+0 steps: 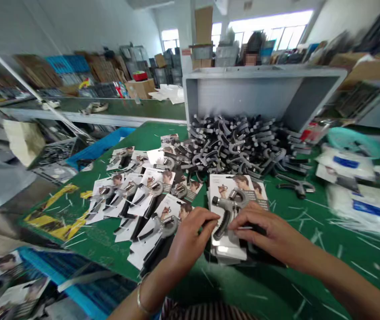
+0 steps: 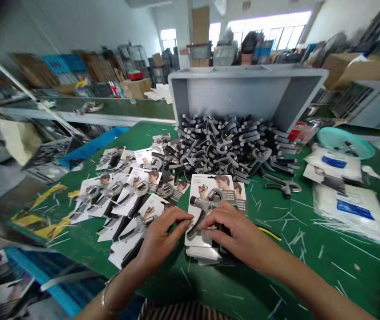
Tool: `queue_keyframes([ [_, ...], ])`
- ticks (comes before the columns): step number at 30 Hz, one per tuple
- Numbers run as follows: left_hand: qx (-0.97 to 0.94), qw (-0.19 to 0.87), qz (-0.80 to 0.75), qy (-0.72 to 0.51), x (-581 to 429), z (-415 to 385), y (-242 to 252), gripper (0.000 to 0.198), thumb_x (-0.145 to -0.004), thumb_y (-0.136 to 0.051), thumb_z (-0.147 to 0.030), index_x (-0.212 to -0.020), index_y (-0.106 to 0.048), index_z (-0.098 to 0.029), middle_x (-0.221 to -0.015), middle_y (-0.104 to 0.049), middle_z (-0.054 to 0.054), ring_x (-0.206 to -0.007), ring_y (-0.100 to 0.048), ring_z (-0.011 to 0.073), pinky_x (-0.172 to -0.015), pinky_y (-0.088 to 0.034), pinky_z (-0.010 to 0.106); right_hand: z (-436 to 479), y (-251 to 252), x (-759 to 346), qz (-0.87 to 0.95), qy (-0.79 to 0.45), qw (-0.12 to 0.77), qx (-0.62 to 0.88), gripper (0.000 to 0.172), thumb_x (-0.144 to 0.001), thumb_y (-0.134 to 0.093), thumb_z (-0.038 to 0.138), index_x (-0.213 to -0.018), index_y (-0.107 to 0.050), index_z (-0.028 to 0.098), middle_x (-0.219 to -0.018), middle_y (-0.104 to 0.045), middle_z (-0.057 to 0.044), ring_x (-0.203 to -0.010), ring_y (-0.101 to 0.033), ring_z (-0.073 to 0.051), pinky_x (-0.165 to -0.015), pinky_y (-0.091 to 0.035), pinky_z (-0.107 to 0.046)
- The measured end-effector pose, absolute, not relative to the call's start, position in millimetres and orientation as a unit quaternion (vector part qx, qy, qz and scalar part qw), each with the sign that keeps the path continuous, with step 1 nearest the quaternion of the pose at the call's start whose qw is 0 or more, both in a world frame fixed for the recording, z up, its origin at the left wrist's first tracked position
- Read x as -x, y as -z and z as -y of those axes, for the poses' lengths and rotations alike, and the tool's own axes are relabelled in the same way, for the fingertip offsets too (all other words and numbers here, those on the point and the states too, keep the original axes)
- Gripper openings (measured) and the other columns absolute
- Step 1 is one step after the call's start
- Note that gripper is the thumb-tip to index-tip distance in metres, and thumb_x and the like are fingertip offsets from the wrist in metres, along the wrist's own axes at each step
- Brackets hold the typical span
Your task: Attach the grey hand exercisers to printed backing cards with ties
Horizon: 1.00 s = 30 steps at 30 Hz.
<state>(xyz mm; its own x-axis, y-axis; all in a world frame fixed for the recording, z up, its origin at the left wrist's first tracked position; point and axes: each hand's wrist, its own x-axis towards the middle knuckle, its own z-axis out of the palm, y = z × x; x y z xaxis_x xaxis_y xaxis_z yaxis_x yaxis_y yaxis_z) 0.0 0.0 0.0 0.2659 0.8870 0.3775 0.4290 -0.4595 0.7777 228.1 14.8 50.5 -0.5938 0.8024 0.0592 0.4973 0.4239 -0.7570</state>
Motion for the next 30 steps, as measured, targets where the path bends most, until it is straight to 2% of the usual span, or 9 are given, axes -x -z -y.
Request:
queue_keyframes([
  [5, -0.753, 0.291, -0.409, -0.426, -8, -2, -2, 0.011, -0.092, -0.062, -0.014, -0.101, -0.067, -0.018, -0.095, -0.068, 0.003, -0.092, -0.062, 0.0138, -0.084, -0.046, 0.024, -16, -28, -227, 0.814, -0.272, 0.296, 0.420, 0.012, -0.096, -0.059, 0.027, -0.099, -0.070, 0.029, -0.098, -0.069, 0.000, -0.100, -0.057, -0.021, -0.091, -0.041, -0.037],
  [10, -0.713, 0.363, -0.424, -0.424, -8, -4, 4, 0.011, -0.087, -0.069, -0.015, -0.097, -0.070, -0.020, -0.092, -0.069, 0.001, -0.090, -0.063, 0.0141, -0.083, -0.047, 0.024, -7, -32, -225, 0.756, -0.293, 0.316, 0.493, 0.006, -0.094, -0.061, 0.026, -0.097, -0.065, 0.024, -0.092, -0.063, -0.001, -0.089, -0.059, -0.020, -0.081, -0.045, -0.032],
  [15, -0.661, 0.388, -0.458, -0.451, -14, -6, 2, 0.007, -0.085, -0.071, -0.015, -0.088, -0.072, -0.021, -0.088, -0.070, 0.000, -0.087, -0.063, 0.0137, -0.082, -0.047, 0.024, -8, -36, -234, 0.818, -0.230, 0.264, 0.456, 0.012, -0.097, -0.055, 0.025, -0.090, -0.063, 0.023, -0.088, -0.064, -0.003, -0.091, -0.053, -0.023, -0.085, -0.039, -0.038],
  [20, -0.640, 0.435, -0.462, -0.433, -21, -6, -4, 0.005, -0.085, -0.070, -0.018, -0.090, -0.072, -0.020, -0.089, -0.069, 0.001, -0.086, -0.063, 0.0142, -0.080, -0.047, 0.024, -8, -37, -237, 0.861, -0.159, 0.205, 0.438, 0.014, -0.098, -0.053, 0.024, -0.088, -0.064, 0.020, -0.085, -0.064, -0.005, -0.088, -0.048, -0.024, -0.083, -0.035, -0.040],
  [30, -0.620, 0.465, -0.474, -0.419, -24, -4, -10, 0.004, -0.083, -0.071, -0.017, -0.086, -0.073, -0.018, -0.085, -0.069, 0.001, -0.081, -0.062, 0.0142, -0.075, -0.046, 0.023, -7, -41, -229, 0.871, -0.143, 0.200, 0.425, 0.021, -0.099, -0.050, 0.027, -0.084, -0.062, 0.019, -0.082, -0.063, -0.005, -0.085, -0.047, -0.024, -0.081, -0.034, -0.039],
])
